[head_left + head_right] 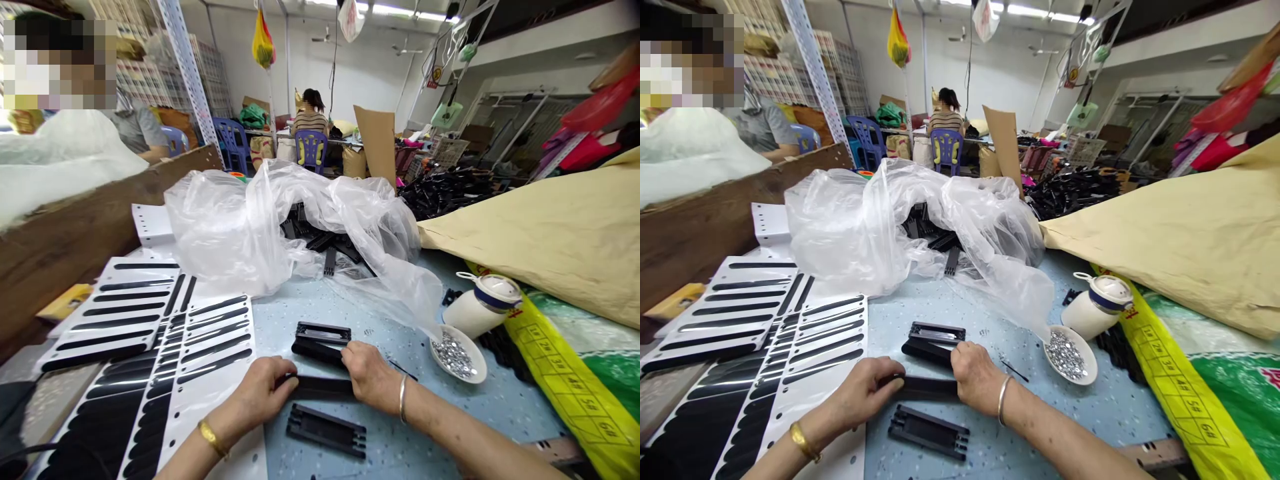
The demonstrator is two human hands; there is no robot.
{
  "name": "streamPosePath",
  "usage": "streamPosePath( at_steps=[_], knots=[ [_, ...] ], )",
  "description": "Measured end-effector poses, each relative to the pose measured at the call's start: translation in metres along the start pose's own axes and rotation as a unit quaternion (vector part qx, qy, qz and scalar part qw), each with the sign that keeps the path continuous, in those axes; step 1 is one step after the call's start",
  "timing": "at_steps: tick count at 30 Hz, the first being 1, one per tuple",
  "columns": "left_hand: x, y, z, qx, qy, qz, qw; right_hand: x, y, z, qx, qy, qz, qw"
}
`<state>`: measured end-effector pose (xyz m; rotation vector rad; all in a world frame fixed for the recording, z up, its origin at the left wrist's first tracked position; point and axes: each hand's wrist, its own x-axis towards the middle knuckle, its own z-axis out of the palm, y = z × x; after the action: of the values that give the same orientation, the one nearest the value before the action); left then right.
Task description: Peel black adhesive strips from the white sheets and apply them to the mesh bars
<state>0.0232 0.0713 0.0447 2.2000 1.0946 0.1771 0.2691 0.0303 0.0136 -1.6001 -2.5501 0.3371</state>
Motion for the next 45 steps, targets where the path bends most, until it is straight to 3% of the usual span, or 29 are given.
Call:
streamPosePath(
  at_steps=[5,8,15,21,26,33,37,41,45],
  knots=[
    [0.006,-0.008,0.014,0.016,0.08,-0.059,0.995,0.003,0.013,-0.007,0.005,-0.007,-0.004,1.0],
    [0.004,-0.012,0.016,0.012,0.118,-0.047,0.992,0.004,0.015,-0.009,0.017,-0.006,-0.007,1.0],
    [0.01,-0.009,0.005,0.058,0.036,0.013,0.998,0.006,0.012,-0.015,0.049,-0.017,-0.017,0.999],
    [0.013,-0.003,0.001,0.062,0.044,0.003,0.997,0.027,0.034,-0.015,0.037,0.03,0.121,0.991],
    [0.013,-0.005,0.001,0.057,0.048,0.007,0.997,0.038,0.04,-0.003,0.059,0.029,0.15,0.987],
    [0.012,-0.014,0.006,0.051,0.096,0.014,0.994,0.015,0.029,0.007,0.119,0.067,0.107,0.985],
    [0.017,-0.012,0.002,0.079,0.055,0.007,0.995,0.006,0.029,0.008,0.165,0.071,0.085,0.98],
    [0.022,-0.006,0.001,0.086,0.048,0.004,0.995,-0.004,0.025,0.001,0.189,0.091,0.081,0.974],
    [0.021,-0.002,0.009,0.072,0.067,0.012,0.995,-0.035,0.008,-0.012,0.169,0.129,0.099,0.972]
  ],
)
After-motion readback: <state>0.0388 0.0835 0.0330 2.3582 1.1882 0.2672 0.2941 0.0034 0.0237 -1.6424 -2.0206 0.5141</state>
